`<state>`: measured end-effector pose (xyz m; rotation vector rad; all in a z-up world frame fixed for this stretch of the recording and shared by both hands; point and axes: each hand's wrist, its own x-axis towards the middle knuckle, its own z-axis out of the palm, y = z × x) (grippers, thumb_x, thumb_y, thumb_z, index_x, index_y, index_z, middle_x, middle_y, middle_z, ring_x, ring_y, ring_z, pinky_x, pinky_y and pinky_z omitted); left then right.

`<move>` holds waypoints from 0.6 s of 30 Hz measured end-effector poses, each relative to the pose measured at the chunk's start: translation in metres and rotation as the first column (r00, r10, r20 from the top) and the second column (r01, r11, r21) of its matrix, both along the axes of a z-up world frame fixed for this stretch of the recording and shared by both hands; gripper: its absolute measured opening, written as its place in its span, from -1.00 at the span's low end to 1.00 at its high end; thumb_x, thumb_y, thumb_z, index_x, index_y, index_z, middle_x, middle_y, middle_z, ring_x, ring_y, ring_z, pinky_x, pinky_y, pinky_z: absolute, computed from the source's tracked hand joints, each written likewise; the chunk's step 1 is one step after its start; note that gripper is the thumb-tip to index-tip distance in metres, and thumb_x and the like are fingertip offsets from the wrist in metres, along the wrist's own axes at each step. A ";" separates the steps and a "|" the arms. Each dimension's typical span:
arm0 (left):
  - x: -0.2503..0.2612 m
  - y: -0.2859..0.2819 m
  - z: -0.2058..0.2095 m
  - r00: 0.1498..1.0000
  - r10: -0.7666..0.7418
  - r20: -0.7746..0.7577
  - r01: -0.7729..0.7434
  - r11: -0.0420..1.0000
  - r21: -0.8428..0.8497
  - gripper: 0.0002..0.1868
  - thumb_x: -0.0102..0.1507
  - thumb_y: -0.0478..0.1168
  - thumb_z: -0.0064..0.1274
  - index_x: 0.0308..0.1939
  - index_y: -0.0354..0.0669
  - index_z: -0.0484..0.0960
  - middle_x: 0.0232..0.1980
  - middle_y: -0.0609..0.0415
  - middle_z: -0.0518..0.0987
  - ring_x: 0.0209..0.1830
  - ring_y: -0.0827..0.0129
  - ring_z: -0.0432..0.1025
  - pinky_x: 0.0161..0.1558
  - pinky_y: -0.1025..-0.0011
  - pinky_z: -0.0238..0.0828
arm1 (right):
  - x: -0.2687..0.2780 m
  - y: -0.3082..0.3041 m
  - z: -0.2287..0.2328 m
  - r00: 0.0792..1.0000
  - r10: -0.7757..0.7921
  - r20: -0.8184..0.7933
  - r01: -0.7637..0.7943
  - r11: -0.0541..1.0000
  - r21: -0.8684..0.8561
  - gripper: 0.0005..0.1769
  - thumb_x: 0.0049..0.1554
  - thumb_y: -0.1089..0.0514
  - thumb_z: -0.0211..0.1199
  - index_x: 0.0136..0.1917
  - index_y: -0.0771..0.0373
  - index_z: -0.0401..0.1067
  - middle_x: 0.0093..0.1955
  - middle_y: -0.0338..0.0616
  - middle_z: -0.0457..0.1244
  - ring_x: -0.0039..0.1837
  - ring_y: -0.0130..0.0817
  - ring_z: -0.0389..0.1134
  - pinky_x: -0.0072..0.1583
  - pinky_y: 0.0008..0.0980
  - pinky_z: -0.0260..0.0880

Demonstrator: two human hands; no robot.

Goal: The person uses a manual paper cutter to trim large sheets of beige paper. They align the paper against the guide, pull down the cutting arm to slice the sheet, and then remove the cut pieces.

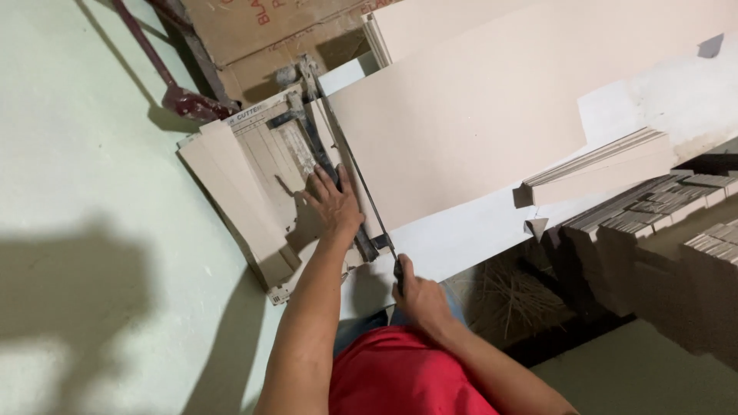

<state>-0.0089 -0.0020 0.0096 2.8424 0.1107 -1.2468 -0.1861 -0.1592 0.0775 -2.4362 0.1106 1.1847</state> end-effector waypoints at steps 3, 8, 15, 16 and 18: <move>-0.007 0.003 0.001 1.000 0.028 0.011 -0.028 0.998 -0.047 0.29 0.14 0.02 0.35 0.63 -0.08 -0.34 0.61 -0.48 -0.47 0.63 -0.31 -0.52 0.39 -0.51 -0.59 | -0.042 -0.018 -0.096 0.953 0.122 0.276 -0.108 0.992 -0.068 -0.21 0.21 0.17 -0.03 0.66 0.21 -0.15 -0.11 0.30 0.42 -0.10 0.25 0.51 -0.08 0.20 0.51; -0.001 0.001 0.011 0.995 0.063 0.083 -0.055 0.993 -0.103 0.37 0.08 -0.01 0.42 0.63 -0.10 -0.35 0.60 -0.47 -0.54 0.62 -0.32 -0.62 0.39 -0.49 -0.65 | 0.001 -0.018 -0.006 0.996 -0.074 0.054 0.069 0.994 0.089 -0.12 0.15 -0.09 0.19 0.60 0.04 -0.15 -0.13 0.18 0.44 -0.11 0.23 0.50 -0.03 0.15 0.48; -0.051 0.007 -0.029 0.897 -0.393 0.204 0.422 0.898 -0.125 -0.60 0.35 0.00 0.00 0.17 0.08 0.24 0.27 0.02 0.08 0.26 0.03 -0.19 0.22 -0.03 -0.18 | 0.065 -0.033 0.123 0.961 -0.182 -0.210 0.233 0.939 0.252 -0.09 0.15 -0.53 -0.12 0.62 -0.12 -0.09 -0.31 -0.04 0.46 -0.25 0.06 0.50 -0.05 0.05 0.45; -0.065 0.010 -0.055 0.821 -0.440 0.363 0.535 0.816 -0.219 -0.85 0.33 -0.08 0.04 -0.15 0.07 0.40 -0.04 0.14 0.34 -0.03 0.17 0.12 0.03 0.17 0.10 | 0.065 -0.040 0.105 0.930 -0.275 -0.243 0.339 0.899 0.276 -0.19 0.19 -0.47 -0.13 0.58 -0.12 0.01 -0.23 0.05 0.47 -0.22 0.05 0.52 -0.09 -0.03 0.49; -0.090 0.022 -0.060 0.729 -0.450 0.515 0.638 0.720 -0.274 -0.77 0.31 -0.17 0.08 -0.48 0.06 0.55 -0.36 0.26 0.60 -0.33 0.32 0.43 -0.17 0.36 0.38 | 0.066 -0.058 0.069 0.894 -0.348 -0.281 0.427 0.850 0.307 -0.29 0.24 -0.41 -0.15 0.54 -0.12 0.12 -0.14 0.14 0.48 -0.20 0.05 0.54 -0.12 -0.11 0.53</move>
